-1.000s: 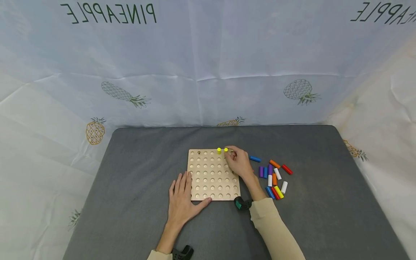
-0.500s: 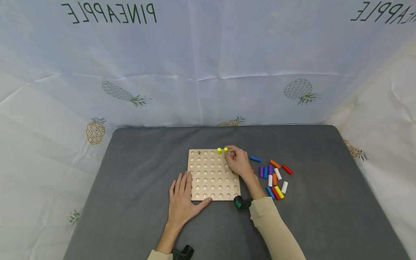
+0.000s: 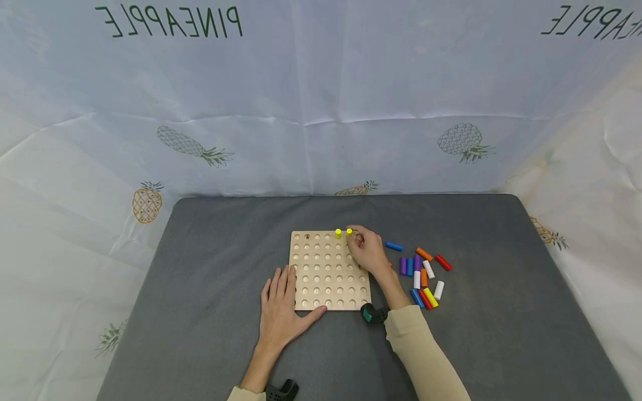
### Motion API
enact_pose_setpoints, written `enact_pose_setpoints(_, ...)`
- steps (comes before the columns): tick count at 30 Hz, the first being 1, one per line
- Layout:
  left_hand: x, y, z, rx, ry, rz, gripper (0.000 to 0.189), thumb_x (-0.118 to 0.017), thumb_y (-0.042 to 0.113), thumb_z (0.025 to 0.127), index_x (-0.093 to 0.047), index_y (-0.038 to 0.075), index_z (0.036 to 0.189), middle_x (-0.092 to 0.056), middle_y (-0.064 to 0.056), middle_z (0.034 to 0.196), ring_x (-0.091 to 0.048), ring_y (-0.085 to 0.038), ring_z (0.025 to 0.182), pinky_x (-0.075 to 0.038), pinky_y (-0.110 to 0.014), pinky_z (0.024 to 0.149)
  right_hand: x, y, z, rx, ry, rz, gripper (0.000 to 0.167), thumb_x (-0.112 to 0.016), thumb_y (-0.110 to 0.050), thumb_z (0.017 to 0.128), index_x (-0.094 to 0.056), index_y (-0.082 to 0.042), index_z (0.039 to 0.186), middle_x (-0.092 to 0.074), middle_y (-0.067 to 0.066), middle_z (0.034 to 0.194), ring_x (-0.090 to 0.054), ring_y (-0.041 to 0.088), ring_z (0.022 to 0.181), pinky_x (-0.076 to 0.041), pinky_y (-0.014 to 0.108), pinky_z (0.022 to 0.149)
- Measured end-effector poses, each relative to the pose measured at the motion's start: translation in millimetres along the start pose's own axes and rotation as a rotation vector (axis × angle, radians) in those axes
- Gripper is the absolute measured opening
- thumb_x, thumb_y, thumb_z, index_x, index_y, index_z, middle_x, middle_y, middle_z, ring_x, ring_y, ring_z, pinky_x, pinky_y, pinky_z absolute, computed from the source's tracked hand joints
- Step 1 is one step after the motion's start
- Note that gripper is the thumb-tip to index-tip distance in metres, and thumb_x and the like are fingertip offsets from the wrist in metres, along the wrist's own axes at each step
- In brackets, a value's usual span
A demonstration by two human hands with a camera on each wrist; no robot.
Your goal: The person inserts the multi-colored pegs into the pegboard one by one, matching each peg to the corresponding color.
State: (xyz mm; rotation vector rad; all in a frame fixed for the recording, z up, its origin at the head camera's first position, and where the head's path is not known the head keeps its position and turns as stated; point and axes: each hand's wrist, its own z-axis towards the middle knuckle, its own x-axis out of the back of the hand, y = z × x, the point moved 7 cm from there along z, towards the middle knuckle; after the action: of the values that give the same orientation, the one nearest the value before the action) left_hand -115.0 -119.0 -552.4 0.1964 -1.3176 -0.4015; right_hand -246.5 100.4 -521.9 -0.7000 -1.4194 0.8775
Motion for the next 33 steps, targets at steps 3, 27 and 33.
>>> enact_pose_setpoints(3, -0.1, 0.1, -0.7, 0.002, -0.001, -0.003, 0.121, -0.071, 0.079, 0.072, -0.031, 0.007, 0.161, -0.042, -0.016, 0.162, -0.037, -0.038, 0.151, -0.028, -0.059, 0.122, 0.0, -0.2, -0.9, 0.003, 0.004, -0.003, 0.032, -0.062, -0.012, 0.1, -0.068, -0.001, 0.13, -0.05, 0.004, 0.062, -0.04, 0.011, 0.048, -0.033, 0.021, 0.046)
enact_pose_setpoints(27, -1.2, 0.5, -0.8, 0.001, 0.0, -0.006, 0.121, -0.071, 0.08, 0.072, -0.031, 0.007, 0.161, -0.042, -0.016, 0.162, -0.037, -0.038, 0.151, -0.028, -0.059, 0.121, 4.7, 1.0, -4.1, 0.004, 0.05, 0.023, 0.035, -0.067, -0.012, 0.097, -0.067, 0.0, 0.13, -0.054, 0.006, 0.064, -0.043, 0.008, 0.046, -0.035, 0.021, 0.043)
enact_pose_setpoints(33, -0.4, 0.9, 0.1, -0.005, 0.006, -0.005, 0.121, -0.07, 0.08, 0.072, -0.031, 0.007, 0.161, -0.041, -0.016, 0.163, -0.037, -0.038, 0.152, -0.028, -0.06, 0.121, 9.0, 0.7, -7.0, 0.004, 0.075, 0.028, 0.035, -0.067, -0.013, 0.097, -0.068, -0.001, 0.129, -0.054, 0.006, 0.066, -0.044, 0.008, 0.048, -0.035, 0.02, 0.044)
